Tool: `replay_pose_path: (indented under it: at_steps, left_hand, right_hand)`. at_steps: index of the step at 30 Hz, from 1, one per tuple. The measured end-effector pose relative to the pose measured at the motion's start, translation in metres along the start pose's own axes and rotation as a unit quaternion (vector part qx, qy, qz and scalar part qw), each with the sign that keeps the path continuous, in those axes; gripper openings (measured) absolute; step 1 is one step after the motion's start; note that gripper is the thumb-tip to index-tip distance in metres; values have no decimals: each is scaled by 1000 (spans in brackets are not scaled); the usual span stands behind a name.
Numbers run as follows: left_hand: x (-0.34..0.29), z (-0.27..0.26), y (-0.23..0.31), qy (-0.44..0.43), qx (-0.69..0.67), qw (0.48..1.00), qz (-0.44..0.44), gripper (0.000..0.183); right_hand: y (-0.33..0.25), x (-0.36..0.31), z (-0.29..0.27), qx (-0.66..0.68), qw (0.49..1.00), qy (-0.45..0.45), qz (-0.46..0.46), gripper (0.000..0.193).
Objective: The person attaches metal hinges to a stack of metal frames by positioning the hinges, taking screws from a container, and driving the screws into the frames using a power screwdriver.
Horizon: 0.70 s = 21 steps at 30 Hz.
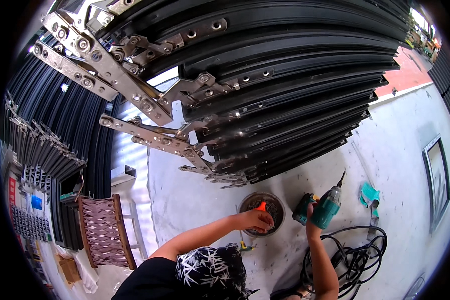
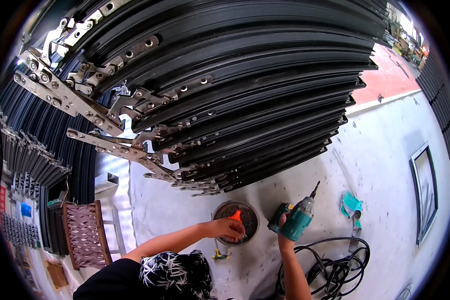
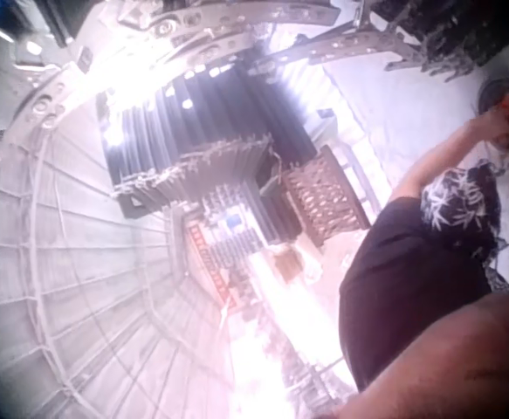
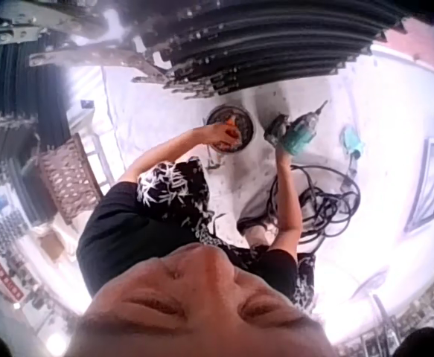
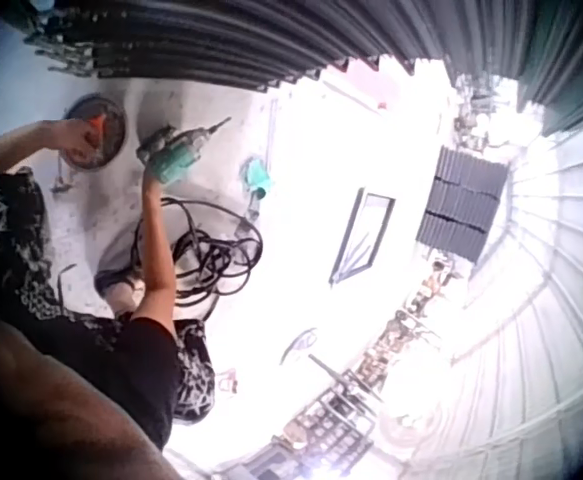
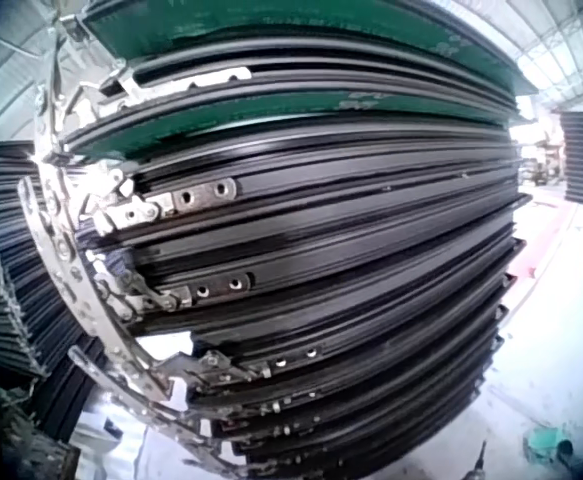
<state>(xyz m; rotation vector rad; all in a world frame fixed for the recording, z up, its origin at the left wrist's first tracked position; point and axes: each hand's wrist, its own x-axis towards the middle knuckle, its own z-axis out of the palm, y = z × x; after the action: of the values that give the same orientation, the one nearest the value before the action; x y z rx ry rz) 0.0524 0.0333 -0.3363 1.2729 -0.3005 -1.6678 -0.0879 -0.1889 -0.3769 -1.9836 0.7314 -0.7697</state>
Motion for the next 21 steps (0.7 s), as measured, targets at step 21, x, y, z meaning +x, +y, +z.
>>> replay_pose_path:
  at_steps: [21]
  left_hand:
    - [-63, 37, 72, -147, -199, 966, 71, 8]
  right_hand:
    - [-11, -4, 23, 102, 983, 132, 75, 16]
